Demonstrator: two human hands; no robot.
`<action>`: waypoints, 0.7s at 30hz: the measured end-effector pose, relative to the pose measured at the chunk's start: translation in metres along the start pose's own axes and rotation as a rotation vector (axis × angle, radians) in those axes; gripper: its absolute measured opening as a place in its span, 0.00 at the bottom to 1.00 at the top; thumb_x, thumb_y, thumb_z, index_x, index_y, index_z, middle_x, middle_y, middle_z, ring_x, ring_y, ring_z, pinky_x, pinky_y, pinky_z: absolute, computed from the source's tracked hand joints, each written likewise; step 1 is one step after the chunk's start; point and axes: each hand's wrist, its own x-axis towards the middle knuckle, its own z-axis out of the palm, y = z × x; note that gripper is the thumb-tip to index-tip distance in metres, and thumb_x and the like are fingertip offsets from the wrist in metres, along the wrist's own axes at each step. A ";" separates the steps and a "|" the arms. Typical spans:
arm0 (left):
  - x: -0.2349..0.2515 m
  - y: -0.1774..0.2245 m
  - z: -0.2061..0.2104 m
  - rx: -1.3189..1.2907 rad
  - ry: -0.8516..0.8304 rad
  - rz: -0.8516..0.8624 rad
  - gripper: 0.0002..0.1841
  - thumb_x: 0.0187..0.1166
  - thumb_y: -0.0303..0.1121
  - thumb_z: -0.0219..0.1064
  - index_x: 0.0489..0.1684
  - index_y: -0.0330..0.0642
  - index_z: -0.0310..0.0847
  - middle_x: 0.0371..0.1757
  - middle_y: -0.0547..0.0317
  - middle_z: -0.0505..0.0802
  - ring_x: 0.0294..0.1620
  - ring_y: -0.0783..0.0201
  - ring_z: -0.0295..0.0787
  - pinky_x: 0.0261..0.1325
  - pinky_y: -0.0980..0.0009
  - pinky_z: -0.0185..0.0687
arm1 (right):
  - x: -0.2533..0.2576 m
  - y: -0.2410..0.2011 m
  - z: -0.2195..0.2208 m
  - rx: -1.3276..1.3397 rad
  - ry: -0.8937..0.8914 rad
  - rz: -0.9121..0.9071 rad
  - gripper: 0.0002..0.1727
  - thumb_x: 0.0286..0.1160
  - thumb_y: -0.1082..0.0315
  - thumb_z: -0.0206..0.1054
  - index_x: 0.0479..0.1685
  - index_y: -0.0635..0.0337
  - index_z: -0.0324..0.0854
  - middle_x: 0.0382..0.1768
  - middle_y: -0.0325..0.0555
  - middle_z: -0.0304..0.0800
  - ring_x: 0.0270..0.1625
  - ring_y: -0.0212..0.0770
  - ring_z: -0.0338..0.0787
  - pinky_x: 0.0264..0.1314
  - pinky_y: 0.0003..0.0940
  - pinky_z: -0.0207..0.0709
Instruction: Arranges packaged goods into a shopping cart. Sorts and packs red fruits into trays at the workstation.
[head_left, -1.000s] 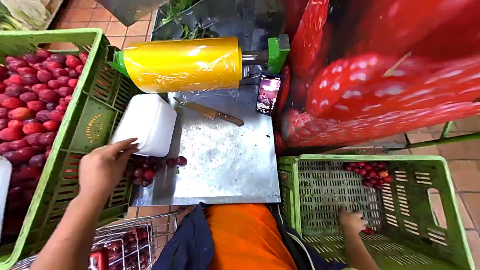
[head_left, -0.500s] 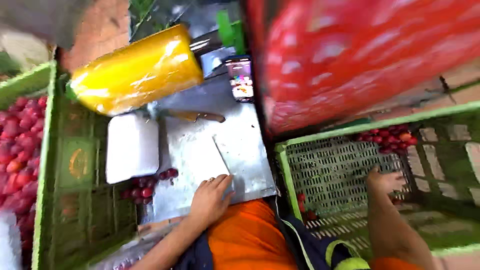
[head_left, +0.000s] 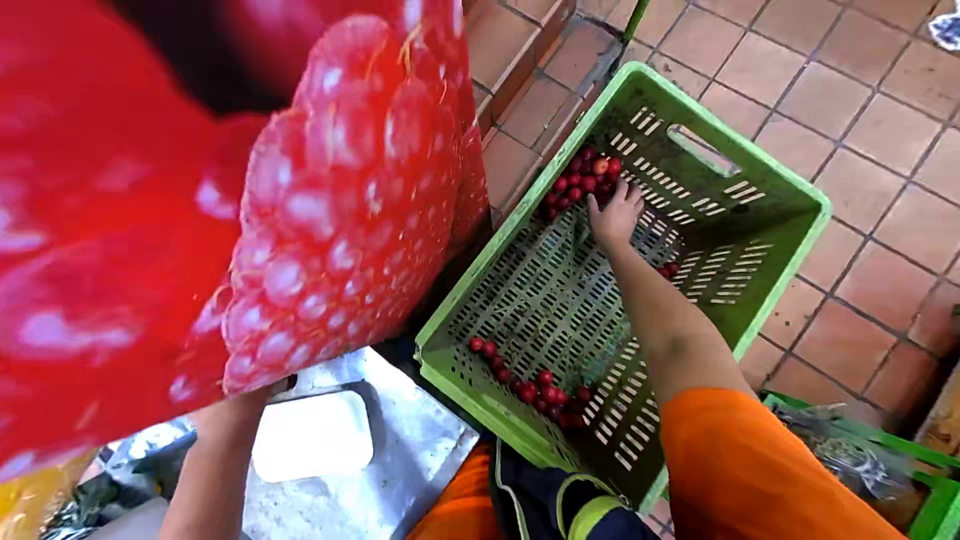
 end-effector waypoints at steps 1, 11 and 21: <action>-0.004 0.003 -0.005 -0.045 0.059 -0.041 0.23 0.79 0.35 0.68 0.58 0.17 0.81 0.61 0.14 0.85 0.69 0.19 0.79 0.71 0.24 0.64 | 0.010 -0.005 0.001 -0.001 0.012 -0.022 0.45 0.75 0.39 0.65 0.88 0.57 0.63 0.86 0.70 0.60 0.84 0.75 0.64 0.77 0.70 0.68; -0.172 0.024 0.044 -0.337 -0.323 -0.111 0.51 0.78 0.60 0.65 0.90 0.26 0.53 0.91 0.25 0.57 0.91 0.30 0.53 0.88 0.36 0.57 | 0.043 -0.029 0.029 -0.140 0.058 0.047 0.60 0.47 0.17 0.65 0.86 0.43 0.67 0.86 0.71 0.59 0.80 0.77 0.67 0.70 0.77 0.65; -0.244 -0.018 0.043 -0.314 -0.492 0.105 0.35 0.78 0.46 0.70 0.85 0.40 0.70 0.90 0.32 0.63 0.91 0.33 0.56 0.88 0.36 0.57 | 0.034 -0.018 0.045 -0.151 0.187 0.011 0.54 0.48 0.24 0.66 0.78 0.50 0.73 0.82 0.68 0.65 0.80 0.73 0.69 0.71 0.68 0.70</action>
